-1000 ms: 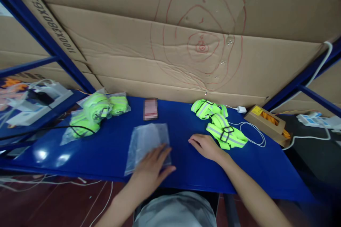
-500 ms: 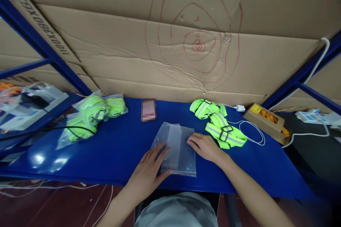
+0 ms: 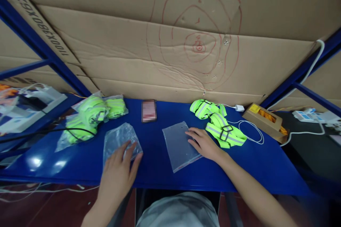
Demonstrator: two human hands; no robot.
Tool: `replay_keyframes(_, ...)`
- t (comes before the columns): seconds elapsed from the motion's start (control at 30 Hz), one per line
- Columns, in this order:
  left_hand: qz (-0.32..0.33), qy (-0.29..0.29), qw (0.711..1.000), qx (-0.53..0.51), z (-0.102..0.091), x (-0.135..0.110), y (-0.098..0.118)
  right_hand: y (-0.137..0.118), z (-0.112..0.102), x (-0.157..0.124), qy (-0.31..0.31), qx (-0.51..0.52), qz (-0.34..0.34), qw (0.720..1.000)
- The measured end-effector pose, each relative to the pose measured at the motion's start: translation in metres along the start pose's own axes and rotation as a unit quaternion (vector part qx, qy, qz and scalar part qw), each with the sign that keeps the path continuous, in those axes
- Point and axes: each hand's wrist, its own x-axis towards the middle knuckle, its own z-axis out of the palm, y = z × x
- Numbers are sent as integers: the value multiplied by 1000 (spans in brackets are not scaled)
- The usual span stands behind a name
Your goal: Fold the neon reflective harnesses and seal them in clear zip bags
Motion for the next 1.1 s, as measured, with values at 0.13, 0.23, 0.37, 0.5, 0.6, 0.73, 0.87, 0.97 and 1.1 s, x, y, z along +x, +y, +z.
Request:
replay_keyframes(0.13,279,-81,949,-125,9,20,57,3,2,3,38,-5,6,999)
replay_keyframes(0.23,391,-140,902,-123,24,45,97,7,-8,6,59,-47,7,997)
replay_keyframes(0.37,313,-177,932,-36,40,79,123,27,-52,-7,80,-154,56,983)
replay_keyframes(0.5,246,-165,955,6,47,90,129,59,-97,-42,8,-186,262,947)
replay_keyframes(0.6,245,-139,959,-21,50,89,133,71,-105,-54,-92,-150,342,923)
replay_keyframes(0.73,265,-120,950,-113,48,92,141,56,-95,-37,-23,-99,279,955)
replay_keyframes(0.87,259,-129,929,-229,47,103,143,32,-81,-18,105,87,244,960)
replay_keyframes(0.97,235,-122,908,-324,57,109,135,26,-71,-17,195,266,262,907)
replay_keyframes(1.1,178,-188,819,-512,69,111,124,30,-60,-22,236,501,291,780)
